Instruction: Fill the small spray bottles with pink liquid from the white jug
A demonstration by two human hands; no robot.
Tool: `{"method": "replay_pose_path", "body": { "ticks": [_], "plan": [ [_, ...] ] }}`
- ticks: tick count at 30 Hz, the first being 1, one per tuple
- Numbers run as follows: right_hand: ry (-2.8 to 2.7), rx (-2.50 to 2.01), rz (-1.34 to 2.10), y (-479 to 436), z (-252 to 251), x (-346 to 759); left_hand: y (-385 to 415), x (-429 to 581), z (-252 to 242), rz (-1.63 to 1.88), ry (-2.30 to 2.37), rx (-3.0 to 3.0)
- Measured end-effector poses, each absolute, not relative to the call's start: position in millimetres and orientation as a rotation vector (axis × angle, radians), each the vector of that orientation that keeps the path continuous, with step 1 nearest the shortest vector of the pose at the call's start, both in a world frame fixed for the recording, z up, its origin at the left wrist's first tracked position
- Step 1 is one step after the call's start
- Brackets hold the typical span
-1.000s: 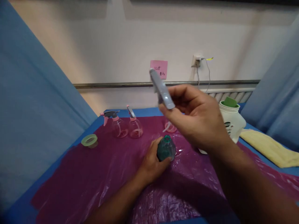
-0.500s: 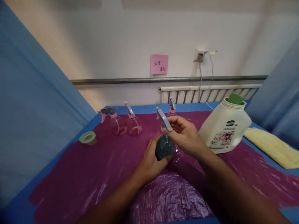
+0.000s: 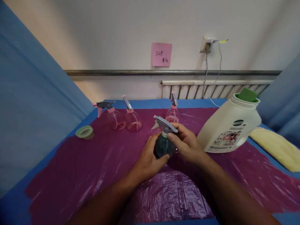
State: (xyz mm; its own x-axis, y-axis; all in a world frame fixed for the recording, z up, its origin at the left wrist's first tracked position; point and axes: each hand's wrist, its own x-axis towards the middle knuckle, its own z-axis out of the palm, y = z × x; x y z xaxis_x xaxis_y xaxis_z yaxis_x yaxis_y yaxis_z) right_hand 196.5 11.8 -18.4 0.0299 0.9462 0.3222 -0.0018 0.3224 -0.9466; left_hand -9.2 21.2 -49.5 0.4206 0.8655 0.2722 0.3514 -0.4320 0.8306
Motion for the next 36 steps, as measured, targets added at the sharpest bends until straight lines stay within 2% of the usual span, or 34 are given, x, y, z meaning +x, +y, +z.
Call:
{"method": "replay_pose_path", "body": {
  "ticks": [6,12,20,27,36],
  "plan": [
    [-1.43,-0.989,0.896,9,-24,199,22,-9,-53,0.958,1.03,1.998],
    [-1.289,-1.005,0.816,10,-35,186,21,-7,-48,0.961,1.024,1.961],
    [-1.272,-1.085,0.688,15,-25,170,22,-9,-56,1.028,0.973,2.04],
    [-1.123,-1.016,0.808,20,-28,163,24,-13,-61,1.052,0.781,2.132],
    [-1.28,-0.878,0.78,9,-26,174,26,-12,-53,1.01,0.768,2.088]
  ]
}}
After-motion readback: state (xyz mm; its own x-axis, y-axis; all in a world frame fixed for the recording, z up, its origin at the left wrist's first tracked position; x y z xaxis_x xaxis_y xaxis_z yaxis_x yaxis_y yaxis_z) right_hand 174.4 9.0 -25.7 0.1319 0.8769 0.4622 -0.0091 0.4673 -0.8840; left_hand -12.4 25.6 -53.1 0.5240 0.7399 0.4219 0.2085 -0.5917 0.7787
